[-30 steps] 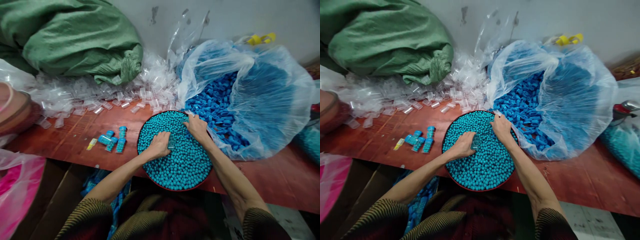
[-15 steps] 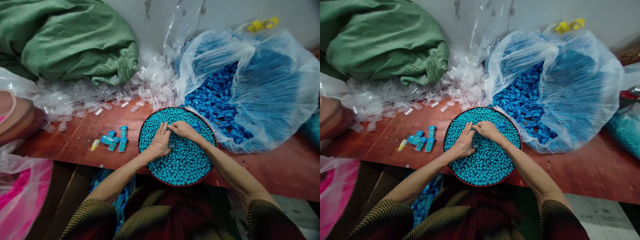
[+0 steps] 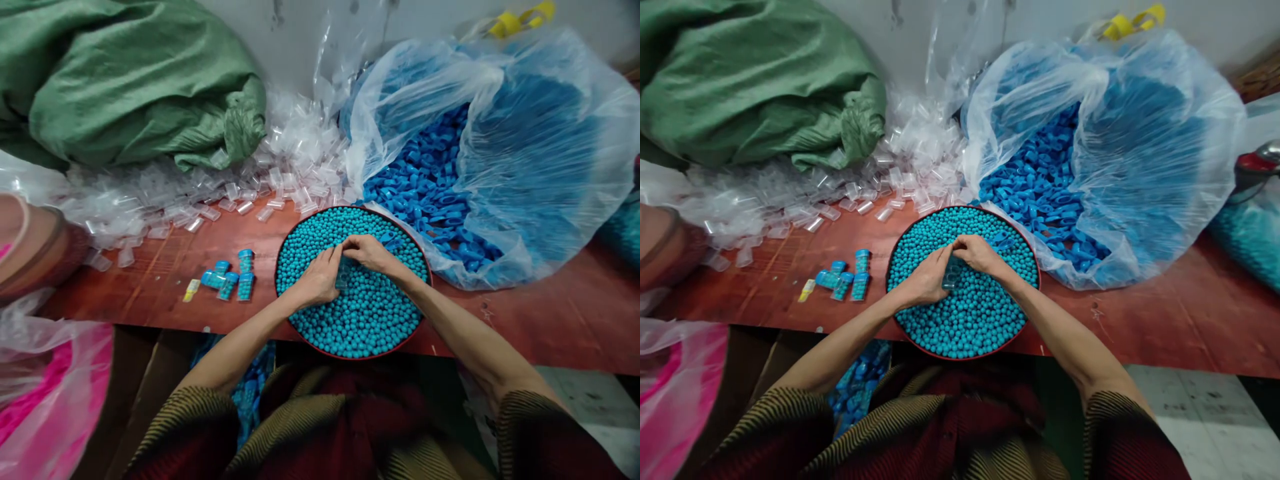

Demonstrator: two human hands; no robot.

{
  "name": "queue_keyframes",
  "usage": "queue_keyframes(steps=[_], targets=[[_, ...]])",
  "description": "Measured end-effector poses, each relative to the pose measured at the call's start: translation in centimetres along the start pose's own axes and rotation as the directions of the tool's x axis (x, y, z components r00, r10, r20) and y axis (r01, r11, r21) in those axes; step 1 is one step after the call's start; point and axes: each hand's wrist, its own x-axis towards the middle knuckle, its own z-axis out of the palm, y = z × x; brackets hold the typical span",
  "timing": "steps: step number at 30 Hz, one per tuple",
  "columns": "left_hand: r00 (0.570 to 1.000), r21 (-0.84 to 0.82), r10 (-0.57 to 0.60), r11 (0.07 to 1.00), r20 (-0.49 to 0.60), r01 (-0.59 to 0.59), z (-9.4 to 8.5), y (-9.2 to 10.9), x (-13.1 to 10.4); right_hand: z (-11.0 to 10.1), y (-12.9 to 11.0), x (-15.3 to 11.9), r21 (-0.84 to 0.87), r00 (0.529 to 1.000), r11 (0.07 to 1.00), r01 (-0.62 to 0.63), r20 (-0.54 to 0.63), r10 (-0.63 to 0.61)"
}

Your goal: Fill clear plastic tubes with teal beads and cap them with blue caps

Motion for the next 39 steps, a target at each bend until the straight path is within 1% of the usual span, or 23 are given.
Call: queue_keyframes(steps=[2, 4, 7, 9, 11, 13, 16, 19, 21, 23, 26, 29, 32, 34, 37, 38, 39], targets=[[0.998, 0.03, -0.048, 0.998, 0.032, 0.047, -0.3, 0.4, 0.3, 0.7, -0.3, -0.1, 0.0, 0.997, 1.0, -0.019, -0.076, 0.019], [0.991, 0.084, -0.124, 0.989, 0.056, 0.119, -0.5, 0.7, 0.5, 1.1, -0.9, -0.8, -0.004, 0.99, 1.0, -0.019, -0.14, 0.019], [0.98, 0.106, -0.186, 0.978, 0.076, 0.178, -0.7, 1.2, 0.6, 1.1, -2.2, -2.8, -0.101, 0.973, 0.995, 0.015, -0.226, -0.038], [0.977, 0.086, -0.194, 0.979, 0.089, 0.186, -0.7, 1.3, 0.5, 1.3, -2.9, -4.3, -0.165, 0.975, 0.986, 0.014, -0.216, -0.05], [0.973, 0.083, -0.207, 0.977, 0.101, 0.199, -0.7, 1.5, 0.5, 1.8, -3.1, -5.5, -0.199, 0.985, 0.98, -0.016, -0.17, -0.019], [0.968, 0.099, -0.231, 0.97, 0.103, 0.221, -0.8, 1.7, 0.4, 2.4, -3.0, -6.1, -0.241, 0.986, 0.97, -0.035, -0.166, -0.005], [0.968, 0.126, -0.243, 0.964, 0.069, 0.233, -0.7, 1.9, 0.4, 2.9, -2.3, -6.2, -0.289, 0.973, 0.957, 0.012, -0.215, -0.077], [0.972, 0.132, -0.231, 0.965, 0.03, 0.226, -0.4, 2.0, 0.5, 2.6, -1.8, -5.8, -0.183, 0.953, 0.98, 0.079, -0.276, -0.129], [0.976, 0.122, -0.218, 0.969, 0.023, 0.214, -0.2, 2.1, 0.5, 2.1, -1.6, -5.8, -0.095, 0.938, 0.991, 0.093, -0.326, -0.119], [0.979, 0.106, -0.202, 0.974, 0.018, 0.199, -0.3, 2.2, 0.4, 1.6, -1.3, -6.1, -0.065, 0.93, 0.994, 0.087, -0.352, -0.104], [0.978, 0.102, -0.208, 0.973, -0.024, 0.209, -1.1, 2.1, -0.3, 1.6, -0.5, -7.0, -0.108, 0.925, 0.99, 0.088, -0.36, -0.121], [0.96, 0.15, -0.269, 0.949, -0.08, 0.278, -2.6, 1.3, -1.4, 2.2, 0.5, -7.4, -0.169, 0.915, 0.98, 0.103, -0.371, -0.16], [0.934, 0.19, -0.353, 0.915, -0.055, 0.357, -3.8, 0.0, -2.4, 2.7, 0.7, -6.4, -0.182, 0.903, 0.975, 0.13, -0.385, -0.193], [0.918, 0.203, -0.396, 0.898, -0.017, 0.391, -4.0, -0.7, -2.7, 2.5, 0.2, -4.9, -0.172, 0.891, 0.968, 0.183, -0.386, -0.238], [0.9, 0.201, -0.435, 0.884, 0.019, 0.423, -4.0, -1.3, -2.7, 1.5, -0.6, -1.4, -0.167, 0.881, 0.947, 0.273, -0.353, -0.316], [0.895, 0.192, -0.445, 0.881, 0.032, 0.432, -4.0, -1.4, -2.6, 1.1, -0.7, -0.1, -0.168, 0.888, 0.946, 0.278, -0.332, -0.32], [0.89, 0.181, -0.453, 0.88, 0.045, 0.438, -3.9, -1.4, -2.4, 0.7, -0.7, 1.3, -0.169, 0.904, 0.952, 0.256, -0.308, -0.298]])
